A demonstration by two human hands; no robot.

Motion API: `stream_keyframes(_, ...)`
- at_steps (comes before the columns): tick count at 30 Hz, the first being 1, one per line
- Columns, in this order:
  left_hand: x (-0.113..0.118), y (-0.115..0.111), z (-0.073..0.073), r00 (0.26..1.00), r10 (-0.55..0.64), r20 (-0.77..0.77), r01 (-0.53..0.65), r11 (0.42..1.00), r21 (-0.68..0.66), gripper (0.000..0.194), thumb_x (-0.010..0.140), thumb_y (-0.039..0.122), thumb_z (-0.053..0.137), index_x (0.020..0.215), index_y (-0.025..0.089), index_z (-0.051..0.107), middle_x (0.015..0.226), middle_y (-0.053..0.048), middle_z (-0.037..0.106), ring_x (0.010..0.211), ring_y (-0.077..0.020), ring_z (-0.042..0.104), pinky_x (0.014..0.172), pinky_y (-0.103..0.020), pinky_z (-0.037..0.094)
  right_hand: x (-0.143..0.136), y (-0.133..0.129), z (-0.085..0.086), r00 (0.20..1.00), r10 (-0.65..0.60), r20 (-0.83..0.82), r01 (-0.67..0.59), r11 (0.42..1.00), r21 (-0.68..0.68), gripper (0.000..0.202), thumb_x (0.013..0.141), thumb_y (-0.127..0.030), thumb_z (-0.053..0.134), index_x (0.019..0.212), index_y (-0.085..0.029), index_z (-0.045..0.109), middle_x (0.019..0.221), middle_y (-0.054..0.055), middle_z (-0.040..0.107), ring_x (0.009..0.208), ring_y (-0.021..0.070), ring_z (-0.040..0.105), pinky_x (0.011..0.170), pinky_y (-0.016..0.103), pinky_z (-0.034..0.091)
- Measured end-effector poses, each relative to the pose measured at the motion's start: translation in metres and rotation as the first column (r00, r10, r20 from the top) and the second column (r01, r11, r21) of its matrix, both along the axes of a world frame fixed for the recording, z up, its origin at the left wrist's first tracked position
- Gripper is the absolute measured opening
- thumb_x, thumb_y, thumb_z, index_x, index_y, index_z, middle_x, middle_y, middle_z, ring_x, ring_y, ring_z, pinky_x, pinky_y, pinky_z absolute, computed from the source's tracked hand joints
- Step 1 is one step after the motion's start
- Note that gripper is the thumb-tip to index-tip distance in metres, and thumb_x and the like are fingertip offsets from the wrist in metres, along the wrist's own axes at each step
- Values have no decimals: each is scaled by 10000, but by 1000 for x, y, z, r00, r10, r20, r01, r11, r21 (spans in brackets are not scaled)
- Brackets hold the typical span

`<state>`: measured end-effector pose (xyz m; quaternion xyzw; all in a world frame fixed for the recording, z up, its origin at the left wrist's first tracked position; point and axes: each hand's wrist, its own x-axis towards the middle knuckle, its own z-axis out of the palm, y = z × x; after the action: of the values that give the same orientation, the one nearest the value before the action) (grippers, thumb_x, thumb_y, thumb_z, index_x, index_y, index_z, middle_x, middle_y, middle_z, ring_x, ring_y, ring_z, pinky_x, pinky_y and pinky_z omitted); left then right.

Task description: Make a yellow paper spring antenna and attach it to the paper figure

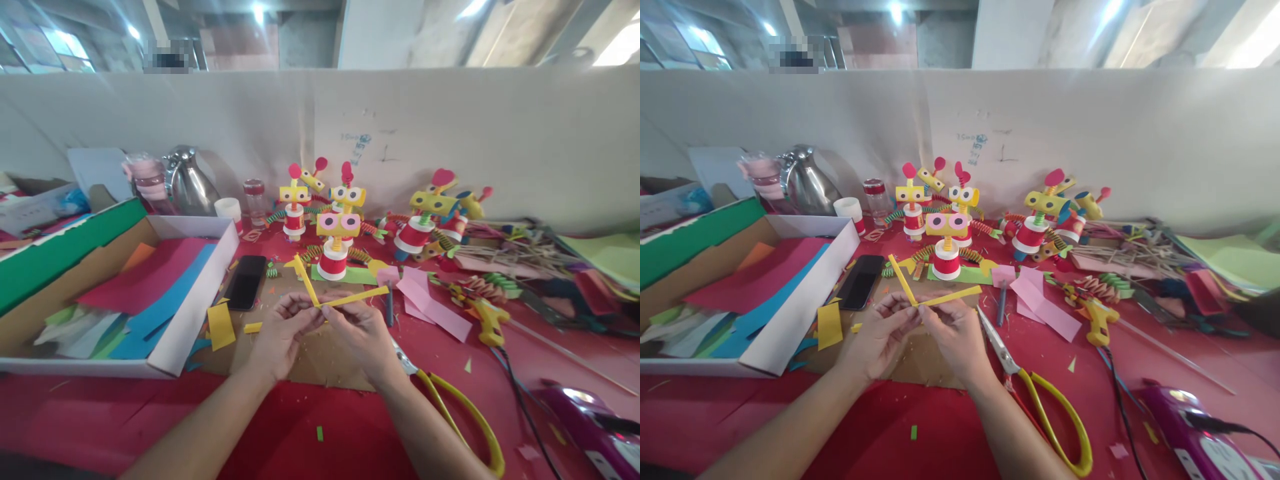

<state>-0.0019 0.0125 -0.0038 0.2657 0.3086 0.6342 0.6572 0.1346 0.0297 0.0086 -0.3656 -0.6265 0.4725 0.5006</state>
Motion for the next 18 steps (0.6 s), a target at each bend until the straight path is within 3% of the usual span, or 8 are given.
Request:
stream_keyframes(8,-1,-1,2,996,-85,-8,85,996,0,220,674,96,733,870,144,646,845,-22,696,788,-110,654,787,-238,521,4,3,1,1000,2,-21,-2,999,-40,123,766,-248,650,832,-221,750,928,59,697,919,220,628,814,353,514)
stream_keyframes(11,-4,1,0,995,-89,53,90,996,-24,202,672,80,733,834,147,634,721,18,671,662,-69,631,680,-182,519,5,2,3,998,64,-8,-64,998,-8,140,774,-243,650,882,-225,736,975,61,674,926,208,620,806,344,514)
stream_keyframes(14,-8,2,-2,987,-97,130,108,991,-80,214,673,97,736,847,159,628,741,22,666,615,-60,614,577,-155,496,5,0,5,990,133,52,-136,989,56,185,763,-250,675,943,-237,714,1019,62,659,917,199,617,776,330,520)
stream_keyframes(18,-9,3,-6,968,-135,210,163,979,-125,209,667,114,743,834,160,627,768,11,652,659,-72,614,627,-177,504,3,-2,7,976,-12,216,-32,979,203,101,785,-244,659,871,-238,712,868,42,666,814,179,611,704,299,511)
